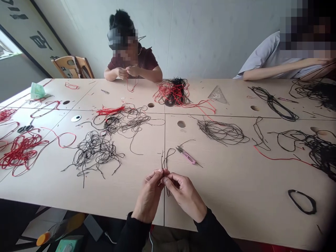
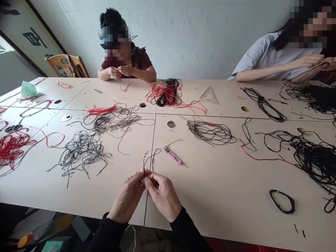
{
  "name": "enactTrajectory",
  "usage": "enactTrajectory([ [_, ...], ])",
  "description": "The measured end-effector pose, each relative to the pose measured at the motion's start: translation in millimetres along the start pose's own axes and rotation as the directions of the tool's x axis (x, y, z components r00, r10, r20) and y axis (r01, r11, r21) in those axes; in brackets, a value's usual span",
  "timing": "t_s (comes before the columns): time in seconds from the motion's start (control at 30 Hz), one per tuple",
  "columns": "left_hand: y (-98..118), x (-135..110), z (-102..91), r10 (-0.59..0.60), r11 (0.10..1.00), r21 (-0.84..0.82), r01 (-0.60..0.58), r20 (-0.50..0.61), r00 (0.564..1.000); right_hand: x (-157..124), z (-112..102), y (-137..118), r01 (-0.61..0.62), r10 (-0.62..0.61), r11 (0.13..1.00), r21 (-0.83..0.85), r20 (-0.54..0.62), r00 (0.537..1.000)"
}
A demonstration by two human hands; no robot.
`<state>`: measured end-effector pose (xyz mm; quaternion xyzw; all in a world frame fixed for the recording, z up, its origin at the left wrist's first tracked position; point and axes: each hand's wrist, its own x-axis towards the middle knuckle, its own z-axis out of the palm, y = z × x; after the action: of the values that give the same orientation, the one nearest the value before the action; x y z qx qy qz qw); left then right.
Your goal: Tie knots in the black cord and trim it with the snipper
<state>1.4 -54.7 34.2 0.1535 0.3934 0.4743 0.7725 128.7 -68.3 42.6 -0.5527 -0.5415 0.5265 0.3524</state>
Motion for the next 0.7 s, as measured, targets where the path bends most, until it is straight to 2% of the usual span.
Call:
enactTrajectory([
  [0.13,15,-2,-8.7,0.078,0.997,0.033,-0.076,-0.065,0.995,6,1,6,0.005,-0.008,0.998,-0.067,-0.046,0.999],
  [0.23,26,-12,-24.1,0.140,0.990,0.030,-0.137,-0.206,0.968,24,5,8,0.038,-0.054,0.990,-0.133,-0.116,0.992],
  [0.3,28,-23,-37.7,0.157,0.987,0.021,-0.158,-0.298,0.941,44,11,7,0.061,-0.085,0.976,-0.209,-0.108,0.990],
  [0.37,24,-35,-52.0,0.134,0.990,0.011,-0.140,-0.355,0.925,66,20,3,0.083,-0.109,0.938,-0.335,-0.060,0.992],
  [0.47,10,-48,-71.3,0.087,0.993,-0.042,-0.113,-0.400,0.913,97,38,-6,0.117,-0.140,0.832,-0.543,-0.001,0.990],
  [0.57,-3,-54,-83.7,0.110,0.981,-0.099,-0.169,-0.433,0.895,114,52,-16,0.115,-0.101,0.737,-0.666,0.060,0.993],
  [0.7,-8,-51,-85.6,0.187,0.952,-0.139,-0.272,-0.438,0.880,123,61,-24,0.114,-0.052,0.665,-0.738,0.107,0.993],
])
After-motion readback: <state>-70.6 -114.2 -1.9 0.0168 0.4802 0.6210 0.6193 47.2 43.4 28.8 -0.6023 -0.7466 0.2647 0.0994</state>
